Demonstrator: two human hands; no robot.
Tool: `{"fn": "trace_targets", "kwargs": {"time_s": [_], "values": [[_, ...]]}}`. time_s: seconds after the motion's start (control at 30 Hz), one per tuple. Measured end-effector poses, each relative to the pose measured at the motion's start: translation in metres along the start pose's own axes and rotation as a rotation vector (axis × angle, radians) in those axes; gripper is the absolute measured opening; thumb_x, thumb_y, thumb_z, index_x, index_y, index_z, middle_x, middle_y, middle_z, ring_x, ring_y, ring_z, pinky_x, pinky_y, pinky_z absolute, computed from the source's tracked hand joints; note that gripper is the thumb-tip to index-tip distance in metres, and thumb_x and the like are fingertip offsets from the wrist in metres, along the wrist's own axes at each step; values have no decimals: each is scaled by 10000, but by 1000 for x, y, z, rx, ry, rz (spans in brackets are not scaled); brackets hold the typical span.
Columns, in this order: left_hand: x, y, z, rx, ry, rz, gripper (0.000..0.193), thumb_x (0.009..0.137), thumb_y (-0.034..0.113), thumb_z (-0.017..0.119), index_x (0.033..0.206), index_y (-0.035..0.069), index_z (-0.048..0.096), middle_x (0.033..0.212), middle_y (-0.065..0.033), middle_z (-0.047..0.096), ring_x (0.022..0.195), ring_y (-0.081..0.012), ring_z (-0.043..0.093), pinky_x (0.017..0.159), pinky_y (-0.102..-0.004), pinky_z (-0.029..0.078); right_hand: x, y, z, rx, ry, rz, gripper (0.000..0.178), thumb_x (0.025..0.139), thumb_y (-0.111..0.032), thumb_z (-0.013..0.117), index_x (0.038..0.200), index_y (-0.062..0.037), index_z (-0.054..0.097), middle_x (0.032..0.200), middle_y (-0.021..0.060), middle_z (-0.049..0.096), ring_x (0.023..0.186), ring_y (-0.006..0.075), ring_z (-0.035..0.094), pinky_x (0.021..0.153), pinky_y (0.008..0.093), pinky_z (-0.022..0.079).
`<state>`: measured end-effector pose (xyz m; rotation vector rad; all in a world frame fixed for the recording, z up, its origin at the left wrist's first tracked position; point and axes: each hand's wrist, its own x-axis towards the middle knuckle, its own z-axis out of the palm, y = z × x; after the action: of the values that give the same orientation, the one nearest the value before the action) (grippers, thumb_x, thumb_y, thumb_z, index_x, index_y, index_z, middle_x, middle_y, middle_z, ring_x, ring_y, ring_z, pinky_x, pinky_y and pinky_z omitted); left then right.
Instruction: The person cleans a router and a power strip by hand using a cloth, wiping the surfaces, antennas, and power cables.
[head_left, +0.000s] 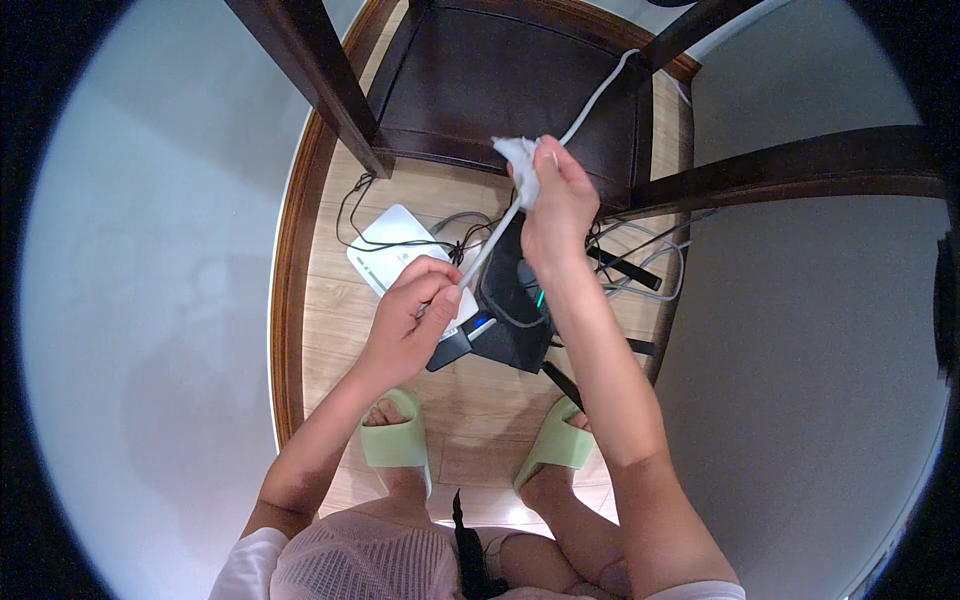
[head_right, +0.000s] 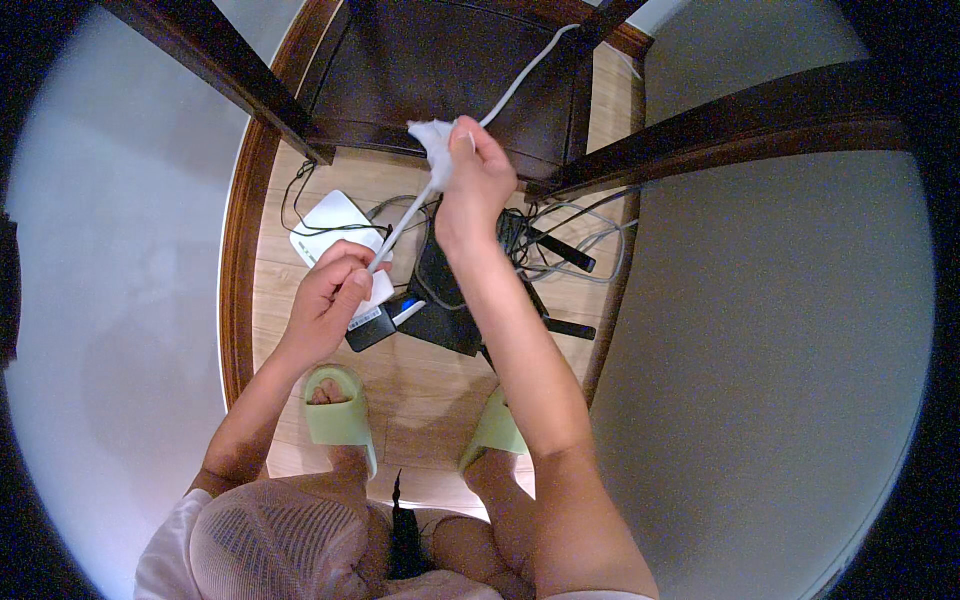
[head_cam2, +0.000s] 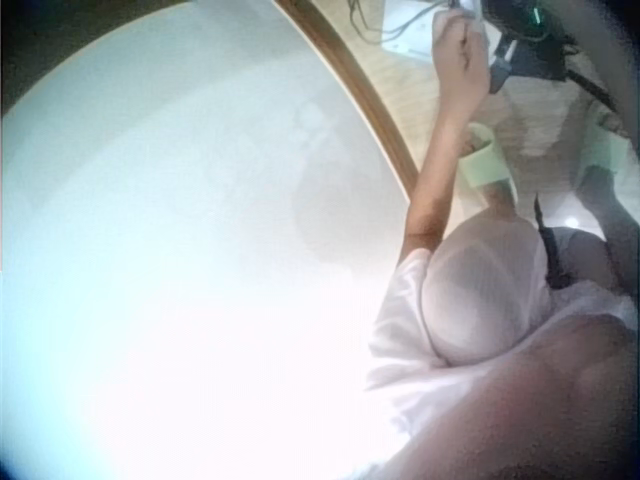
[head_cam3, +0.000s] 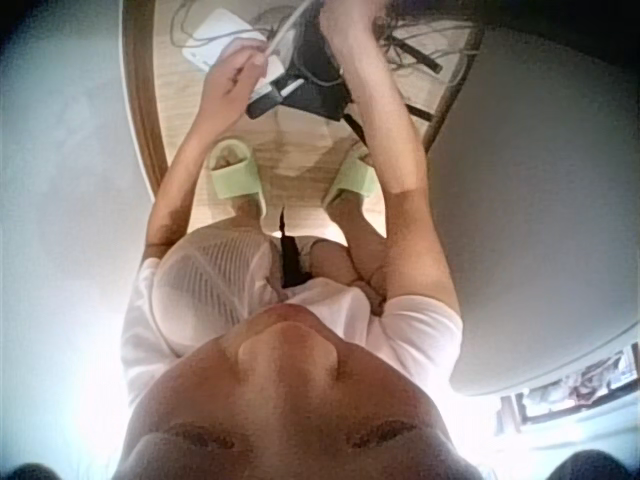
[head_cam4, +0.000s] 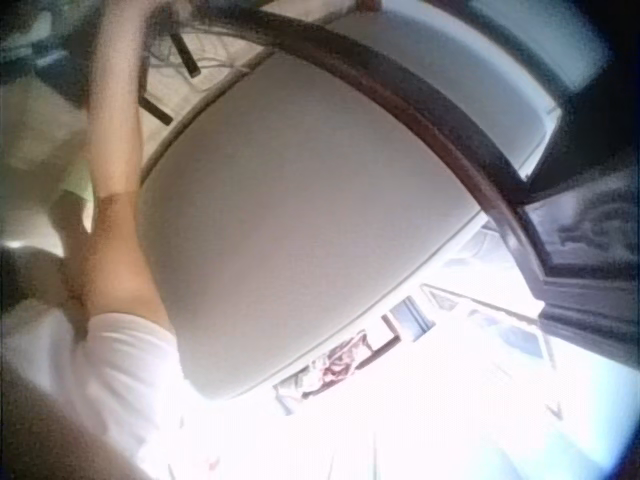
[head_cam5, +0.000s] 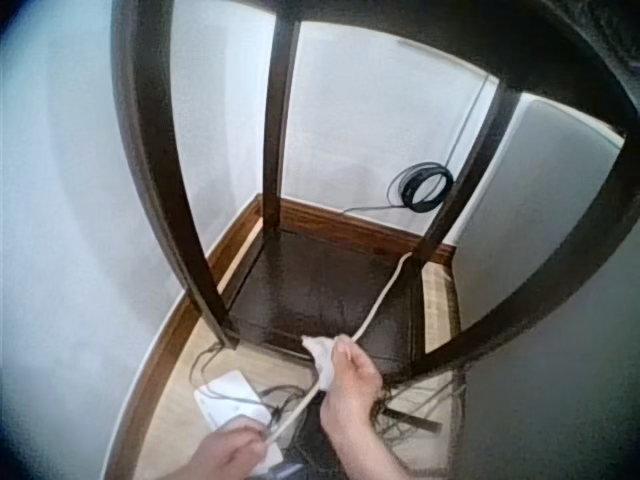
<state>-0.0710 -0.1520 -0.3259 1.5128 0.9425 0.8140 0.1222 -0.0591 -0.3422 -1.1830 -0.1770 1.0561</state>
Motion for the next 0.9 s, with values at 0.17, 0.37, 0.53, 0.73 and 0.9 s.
{"fn": "trace_targets", "kwargs": {"time_s": [0.17, 0.37, 0.53, 0.73, 0.9], "values": [[3, 2, -7, 7, 83, -72, 174, 1015, 112, 510, 968, -31, 597, 986, -89, 562, 844, -165, 539, 732, -289, 436, -108, 14, -3, -381, -299, -116, 214, 966, -65, 634, 1155, 23, 681, 1109, 73, 704, 968, 112, 631, 866, 258, 502], [10, -6, -26, 83, -29, -40, 335, 1062, 223, 463, 828, -2, 546, 861, -73, 503, 858, -187, 549, 782, -308, 434, -73, 19, -6, -163, -272, 24, 223, 948, -82, 665, 1145, 16, 694, 1097, 78, 708, 958, 114, 639, 854, 265, 512], [11, -5, -20, -149, -133, -66, 437, 1080, 311, 420, 752, 30, 489, 841, -54, 479, 893, -174, 559, 837, -286, 433, -5, -6, -9, 68, -163, -34, 300, 993, -107, 610, 1259, 30, 620, 1170, 112, 692, 1025, 162, 652, 923, 297, 507], [4, -8, -31, -99, -43, -310, 427, 1077, 346, 428, 786, 51, 533, 915, -38, 543, 898, -129, 561, 843, -284, 436, -121, 18, -19, -491, -491, -54, 191, 912, -70, 704, 1096, -43, 747, 1093, 67, 727, 963, 104, 640, 886, 272, 503], [13, 2, -32, -161, -117, -226, 441, 1073, 372, 423, 777, 64, 528, 938, -50, 594, 883, -123, 554, 835, -285, 447, -55, 16, -15, -156, -239, -12, 247, 943, -95, 676, 1162, 18, 691, 1119, 90, 713, 988, 133, 647, 868, 285, 510]]}}
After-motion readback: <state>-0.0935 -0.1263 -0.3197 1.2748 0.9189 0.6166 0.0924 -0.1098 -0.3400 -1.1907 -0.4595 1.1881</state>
